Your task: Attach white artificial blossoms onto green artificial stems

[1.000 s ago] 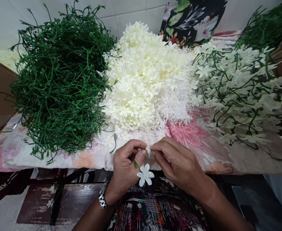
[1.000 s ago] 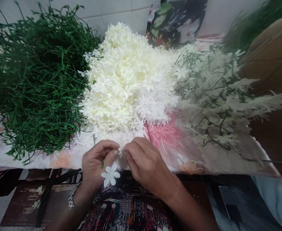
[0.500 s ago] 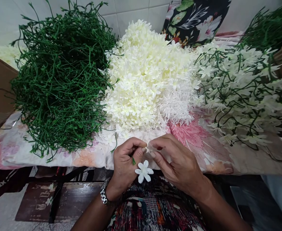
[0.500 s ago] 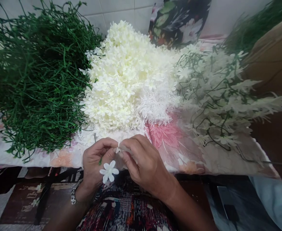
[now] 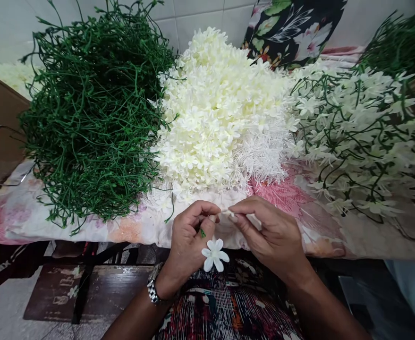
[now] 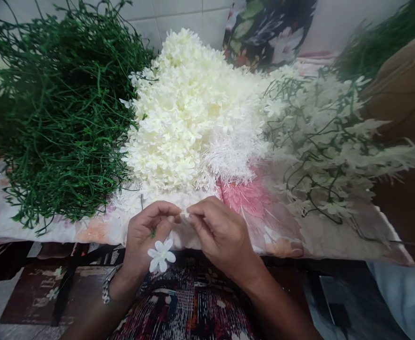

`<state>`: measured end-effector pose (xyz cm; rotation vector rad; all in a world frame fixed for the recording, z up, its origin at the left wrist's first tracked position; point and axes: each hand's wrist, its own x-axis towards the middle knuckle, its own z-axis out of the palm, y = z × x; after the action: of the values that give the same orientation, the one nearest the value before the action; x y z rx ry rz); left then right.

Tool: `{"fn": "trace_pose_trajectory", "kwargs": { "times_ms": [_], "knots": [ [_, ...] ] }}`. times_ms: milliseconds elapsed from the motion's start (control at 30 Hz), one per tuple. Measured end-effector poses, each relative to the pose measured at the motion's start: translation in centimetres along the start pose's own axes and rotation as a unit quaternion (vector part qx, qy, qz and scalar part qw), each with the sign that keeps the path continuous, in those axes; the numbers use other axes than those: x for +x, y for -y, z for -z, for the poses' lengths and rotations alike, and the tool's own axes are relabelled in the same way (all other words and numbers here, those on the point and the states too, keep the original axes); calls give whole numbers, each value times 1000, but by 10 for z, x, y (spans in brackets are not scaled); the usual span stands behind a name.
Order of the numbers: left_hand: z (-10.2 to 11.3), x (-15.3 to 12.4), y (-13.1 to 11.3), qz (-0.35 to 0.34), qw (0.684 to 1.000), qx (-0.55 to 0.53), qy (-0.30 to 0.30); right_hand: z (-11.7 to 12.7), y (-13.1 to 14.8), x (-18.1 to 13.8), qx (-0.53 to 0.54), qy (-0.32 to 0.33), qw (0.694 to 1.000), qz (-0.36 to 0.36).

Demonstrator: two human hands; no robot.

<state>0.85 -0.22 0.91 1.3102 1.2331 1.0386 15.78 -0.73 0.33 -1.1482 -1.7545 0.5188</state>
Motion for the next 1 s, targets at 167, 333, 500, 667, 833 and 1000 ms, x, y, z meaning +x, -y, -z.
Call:
{"fn": "trace_pose_trajectory", "kwargs": {
  "times_ms": [167,333,500,667,833,1000],
  "knots": [
    [-1,2,-1,-9,995,93,36,13,11,11,106,50,993,-13],
    [-4,6,-6,-58,980,171,87,9,16,15,121,100,986,47],
    [-6,0,-2,-64,985,140,76,3,9,10,63,57,996,19],
    [-3,-4,6,-112,987,112,27,1,7,7,56,28,998,-3],
    [-1,-2,6,-93,993,64,26,4,7,7,76,16,997,-3],
    [-1,-2,5,-101,994,31,18,13,8,7,12,39,999,26]
  ]
}}
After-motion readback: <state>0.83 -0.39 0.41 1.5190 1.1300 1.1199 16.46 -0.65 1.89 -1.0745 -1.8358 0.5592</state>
